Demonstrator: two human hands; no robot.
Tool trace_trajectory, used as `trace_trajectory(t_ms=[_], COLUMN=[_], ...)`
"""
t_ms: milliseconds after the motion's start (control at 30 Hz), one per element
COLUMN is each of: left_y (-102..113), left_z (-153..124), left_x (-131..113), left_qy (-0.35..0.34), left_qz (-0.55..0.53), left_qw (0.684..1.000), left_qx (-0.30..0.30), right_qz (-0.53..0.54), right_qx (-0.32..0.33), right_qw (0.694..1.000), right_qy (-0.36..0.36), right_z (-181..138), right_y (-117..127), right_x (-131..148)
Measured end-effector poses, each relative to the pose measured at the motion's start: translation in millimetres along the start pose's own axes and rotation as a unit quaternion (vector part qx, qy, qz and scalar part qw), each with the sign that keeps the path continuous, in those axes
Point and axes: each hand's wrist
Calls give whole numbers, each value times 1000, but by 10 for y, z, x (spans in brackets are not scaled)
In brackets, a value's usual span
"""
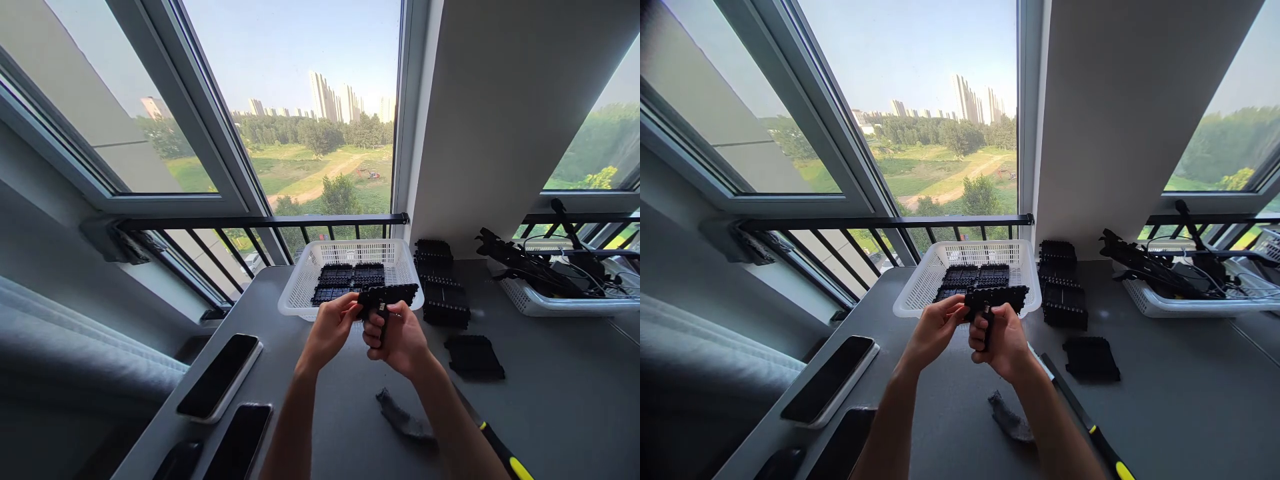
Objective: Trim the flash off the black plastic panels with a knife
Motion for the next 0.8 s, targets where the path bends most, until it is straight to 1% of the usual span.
trace_trajectory(t_ms=[100, 167, 233, 300, 367, 433, 567, 600, 633, 667, 767, 800], left_y=[-6, -9, -15, -17, -11, 3, 19, 13, 2, -12, -62, -76], left_z=[-9, -13, -11, 1, 20, 42, 73, 77, 80, 81, 81, 81], left_x=[-20, -38, -47, -39, -14, 15, 43, 41, 36, 31, 17, 15], left_qy=[-3, 5, 24, 53, 80, 97, 112, 112, 113, 113, 118, 122], left_qz=[21, 11, -21, -57, -81, -103, -183, -207, -230, -249, -278, -277], left_qw=[1000, 1000, 999, 996, 991, 984, 966, 961, 955, 952, 949, 950], left_qx=[-5, -1, -8, -32, -69, -105, -144, -148, -147, -141, -97, -81], right_qz=[-32, -60, -103, -170, -248, -320, -442, -462, -472, -472, -425, -410], right_qx=[21, 24, 1, -49, -108, -153, -195, -202, -207, -209, -209, -212], right_qw=[999, 998, 994, 980, 950, 911, 828, 812, 805, 806, 836, 842], right_qy=[-8, -2, 31, 90, 156, 210, 286, 294, 294, 290, 276, 279], right_z=[-32, -56, -68, -61, -45, -30, -17, -13, -6, 3, 36, 45], right_y=[-58, -97, -115, -97, -45, 22, 127, 141, 151, 157, 159, 156], right_x=[10, 18, 18, 14, 17, 32, 55, 47, 32, 11, -56, -70])
Point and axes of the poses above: each hand's wrist, its own z-axis towards the middle knuckle, its own y-axis out of the back of the hand, x = y × z, and after that the axes turned 12 degrees about y, right-handed
